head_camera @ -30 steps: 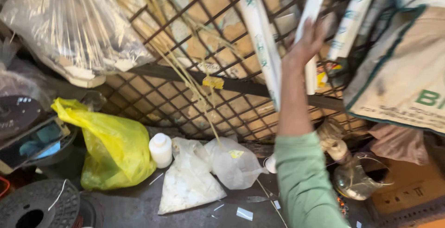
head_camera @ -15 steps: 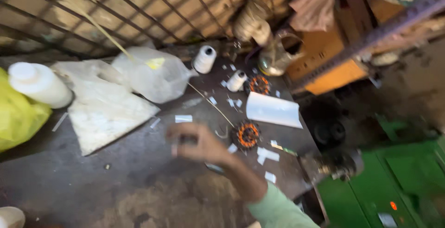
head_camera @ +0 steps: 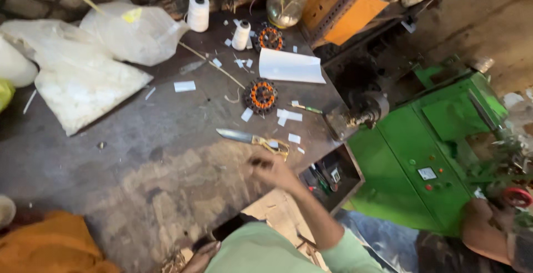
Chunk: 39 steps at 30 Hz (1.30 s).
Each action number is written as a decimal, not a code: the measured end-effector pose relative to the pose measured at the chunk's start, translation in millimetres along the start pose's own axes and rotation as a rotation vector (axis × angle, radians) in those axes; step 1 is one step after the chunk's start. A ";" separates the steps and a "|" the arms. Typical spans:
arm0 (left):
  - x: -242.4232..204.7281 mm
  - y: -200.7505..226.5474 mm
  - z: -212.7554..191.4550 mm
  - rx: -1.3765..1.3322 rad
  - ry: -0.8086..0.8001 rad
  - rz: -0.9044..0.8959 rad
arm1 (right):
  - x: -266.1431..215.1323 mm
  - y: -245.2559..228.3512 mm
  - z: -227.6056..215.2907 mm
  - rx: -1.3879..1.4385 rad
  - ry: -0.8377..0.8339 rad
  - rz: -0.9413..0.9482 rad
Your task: The person cuts small rectangular pieces from a white sheet using scissors and places them into the slots of a circular electrical component. The person repeats this process multiple times, handling the component and cutting material throughout the clip.
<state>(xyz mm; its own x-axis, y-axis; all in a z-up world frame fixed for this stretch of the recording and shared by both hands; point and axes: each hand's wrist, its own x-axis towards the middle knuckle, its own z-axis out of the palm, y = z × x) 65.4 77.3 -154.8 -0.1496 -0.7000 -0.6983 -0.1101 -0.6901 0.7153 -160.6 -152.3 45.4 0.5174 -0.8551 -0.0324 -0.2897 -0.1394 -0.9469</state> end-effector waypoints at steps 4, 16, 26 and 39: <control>-18.0 -7.7 0.8 -0.207 -0.168 -0.028 | 48.8 32.8 -43.2 0.051 0.415 0.115; -35.9 -12.5 -2.7 0.321 0.270 0.148 | 172.0 52.6 -63.9 -0.350 0.735 -0.363; -101.1 96.3 23.6 0.430 0.994 0.569 | 84.8 65.4 42.9 0.730 -0.168 0.337; -46.3 242.5 45.3 0.472 1.086 0.698 | 91.2 44.4 -66.2 -0.388 0.115 -0.370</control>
<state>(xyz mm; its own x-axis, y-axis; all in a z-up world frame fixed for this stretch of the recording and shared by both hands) 1.2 -49.3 52.2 0.5014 -0.8138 0.2938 -0.6834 -0.1642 0.7113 -179.5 -269.5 21.7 0.5559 -0.7602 0.3362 -0.3918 -0.5964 -0.7005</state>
